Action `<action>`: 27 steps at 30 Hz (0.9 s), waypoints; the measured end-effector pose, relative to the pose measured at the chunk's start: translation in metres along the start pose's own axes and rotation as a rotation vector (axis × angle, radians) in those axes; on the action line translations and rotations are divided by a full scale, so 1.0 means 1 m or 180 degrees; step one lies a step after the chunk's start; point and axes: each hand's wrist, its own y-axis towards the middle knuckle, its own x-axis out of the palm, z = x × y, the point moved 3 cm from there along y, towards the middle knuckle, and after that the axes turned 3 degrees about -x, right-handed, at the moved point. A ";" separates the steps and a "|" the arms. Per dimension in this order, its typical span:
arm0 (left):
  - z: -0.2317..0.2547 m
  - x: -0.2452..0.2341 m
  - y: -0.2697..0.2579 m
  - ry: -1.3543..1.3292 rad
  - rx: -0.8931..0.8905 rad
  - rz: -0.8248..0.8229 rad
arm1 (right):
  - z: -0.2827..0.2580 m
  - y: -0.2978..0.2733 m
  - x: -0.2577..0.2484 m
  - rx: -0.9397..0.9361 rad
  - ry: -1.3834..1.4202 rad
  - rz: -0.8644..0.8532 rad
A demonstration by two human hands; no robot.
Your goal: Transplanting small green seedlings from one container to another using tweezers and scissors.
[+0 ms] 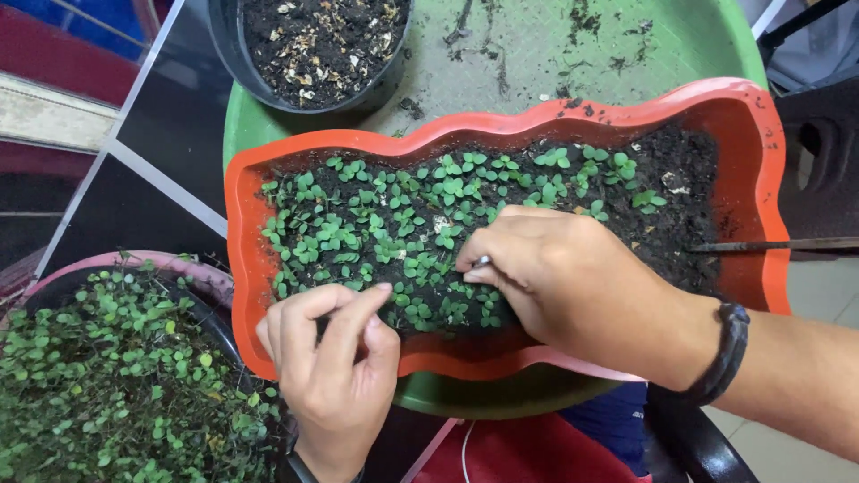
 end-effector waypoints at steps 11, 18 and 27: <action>0.002 0.007 -0.003 0.0236 0.0986 -0.0660 | -0.022 -0.002 -0.034 0.0173 0.0110 0.0126; 0.001 0.009 -0.006 0.0285 0.0891 -0.0680 | -0.044 -0.003 -0.043 0.0124 0.0448 0.0676; 0.002 0.009 -0.005 0.0221 0.0936 -0.0510 | -0.029 -0.001 -0.024 -0.0023 0.0376 0.0281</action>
